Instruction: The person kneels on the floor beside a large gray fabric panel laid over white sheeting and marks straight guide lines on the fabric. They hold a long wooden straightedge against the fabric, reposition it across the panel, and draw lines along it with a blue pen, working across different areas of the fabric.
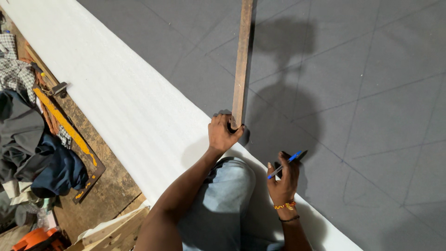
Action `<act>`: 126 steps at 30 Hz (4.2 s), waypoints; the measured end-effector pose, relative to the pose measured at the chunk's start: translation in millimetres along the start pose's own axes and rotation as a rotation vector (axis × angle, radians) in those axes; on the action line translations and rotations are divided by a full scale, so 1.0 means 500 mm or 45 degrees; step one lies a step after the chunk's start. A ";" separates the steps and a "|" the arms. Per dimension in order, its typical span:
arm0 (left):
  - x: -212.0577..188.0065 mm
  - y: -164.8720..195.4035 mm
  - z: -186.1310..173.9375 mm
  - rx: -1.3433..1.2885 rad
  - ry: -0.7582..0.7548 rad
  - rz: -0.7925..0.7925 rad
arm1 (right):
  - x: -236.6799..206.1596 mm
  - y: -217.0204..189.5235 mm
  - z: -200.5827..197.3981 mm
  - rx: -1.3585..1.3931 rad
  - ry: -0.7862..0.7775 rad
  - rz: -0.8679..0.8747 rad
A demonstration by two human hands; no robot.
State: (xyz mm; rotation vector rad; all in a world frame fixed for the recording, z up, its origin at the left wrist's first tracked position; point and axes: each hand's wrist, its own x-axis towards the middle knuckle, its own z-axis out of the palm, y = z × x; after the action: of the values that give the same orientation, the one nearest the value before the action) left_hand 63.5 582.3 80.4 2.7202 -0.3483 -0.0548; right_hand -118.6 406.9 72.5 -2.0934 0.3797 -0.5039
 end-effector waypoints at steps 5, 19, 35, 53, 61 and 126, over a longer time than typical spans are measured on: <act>0.011 0.009 -0.041 -0.279 0.022 0.028 | 0.039 -0.022 0.012 0.010 0.000 -0.116; 0.574 0.002 0.017 -0.377 0.259 0.165 | 0.241 -0.033 0.186 -0.175 -0.457 -0.642; 0.685 0.052 0.072 -0.324 0.059 -0.294 | 0.220 0.003 0.219 -0.122 -0.515 -0.580; 0.689 0.046 0.083 -0.273 -0.036 -0.325 | 0.242 -0.018 0.217 -0.141 -0.462 -0.620; 0.698 0.040 0.001 0.146 -0.443 0.117 | 0.286 -0.048 0.189 0.114 -0.555 -0.525; 0.749 0.069 -0.057 0.175 -1.234 -0.052 | 1.309 0.097 0.519 0.348 0.058 -0.031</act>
State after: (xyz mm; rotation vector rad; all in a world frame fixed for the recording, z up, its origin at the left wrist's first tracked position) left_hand 420.4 468.7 124.3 2.6282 -0.5599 -1.4156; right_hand 573.4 272.9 38.4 -1.8273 0.2941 -0.5843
